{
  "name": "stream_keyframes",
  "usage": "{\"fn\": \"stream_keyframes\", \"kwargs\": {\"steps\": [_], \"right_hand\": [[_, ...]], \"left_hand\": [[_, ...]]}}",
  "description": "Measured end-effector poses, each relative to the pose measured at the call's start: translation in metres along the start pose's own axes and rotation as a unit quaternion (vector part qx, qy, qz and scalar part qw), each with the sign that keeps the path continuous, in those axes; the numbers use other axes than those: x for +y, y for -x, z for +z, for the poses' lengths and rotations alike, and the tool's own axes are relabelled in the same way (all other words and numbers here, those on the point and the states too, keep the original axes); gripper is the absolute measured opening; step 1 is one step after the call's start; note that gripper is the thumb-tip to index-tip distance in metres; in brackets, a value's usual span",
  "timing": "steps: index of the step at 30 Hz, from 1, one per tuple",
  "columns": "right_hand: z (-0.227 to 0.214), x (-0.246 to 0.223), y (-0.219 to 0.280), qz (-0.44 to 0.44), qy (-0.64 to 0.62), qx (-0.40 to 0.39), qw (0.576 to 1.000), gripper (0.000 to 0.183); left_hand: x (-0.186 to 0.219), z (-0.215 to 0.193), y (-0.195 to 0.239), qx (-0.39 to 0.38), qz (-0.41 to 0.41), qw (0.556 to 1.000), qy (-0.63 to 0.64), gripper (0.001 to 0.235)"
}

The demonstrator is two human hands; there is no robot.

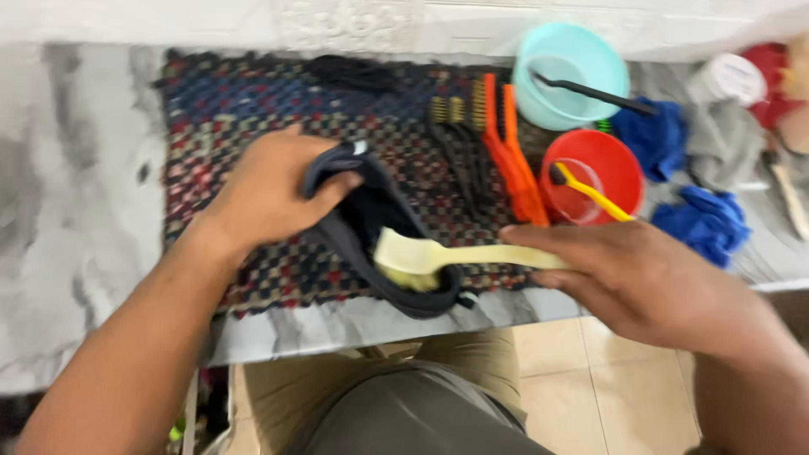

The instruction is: The person scrubs a dark shoe with a yellow brush, repeatedly dipping the brush into a red bowl of water. They clean the interior, sole, and exterior of the shoe, then switch to an orange brush to continue scrubbing the shoe's interior and exterior.

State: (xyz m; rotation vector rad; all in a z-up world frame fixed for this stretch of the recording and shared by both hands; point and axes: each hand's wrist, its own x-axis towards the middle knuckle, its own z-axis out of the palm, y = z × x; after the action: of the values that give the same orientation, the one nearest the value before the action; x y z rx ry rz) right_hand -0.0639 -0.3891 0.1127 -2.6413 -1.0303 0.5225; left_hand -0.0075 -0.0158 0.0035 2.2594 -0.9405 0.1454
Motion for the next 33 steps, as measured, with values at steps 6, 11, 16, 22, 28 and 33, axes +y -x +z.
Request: {"fn": "stream_keyframes", "kwargs": {"steps": [6,11,16,22,28,33], "right_hand": [[0.019,0.047,0.05,-0.195,0.063,0.333,0.92,0.015],[-0.005,0.064,0.093,0.209,0.044,0.275,0.937,0.04],[-0.002,0.065,0.078,0.247,0.141,0.193,0.939,0.042],[0.007,0.075,0.064,0.283,0.22,0.146,0.922,0.043],[0.019,0.092,0.07,0.295,0.226,0.147,0.917,0.044],[0.052,0.146,0.08,0.267,0.22,0.211,0.914,0.049]], "left_hand": [[0.055,-0.002,0.043,0.212,-0.135,0.943,-0.22,0.025],[0.068,0.015,0.081,0.264,-0.34,0.833,-0.348,0.022],[0.088,0.013,0.076,0.172,-0.358,0.865,-0.307,0.055],[0.059,-0.022,0.102,-0.076,-0.431,0.897,-0.057,0.136],[0.089,0.015,0.111,0.054,-0.421,0.897,-0.121,0.116],[0.137,0.055,0.095,0.097,-0.483,0.839,-0.23,0.119]]}}
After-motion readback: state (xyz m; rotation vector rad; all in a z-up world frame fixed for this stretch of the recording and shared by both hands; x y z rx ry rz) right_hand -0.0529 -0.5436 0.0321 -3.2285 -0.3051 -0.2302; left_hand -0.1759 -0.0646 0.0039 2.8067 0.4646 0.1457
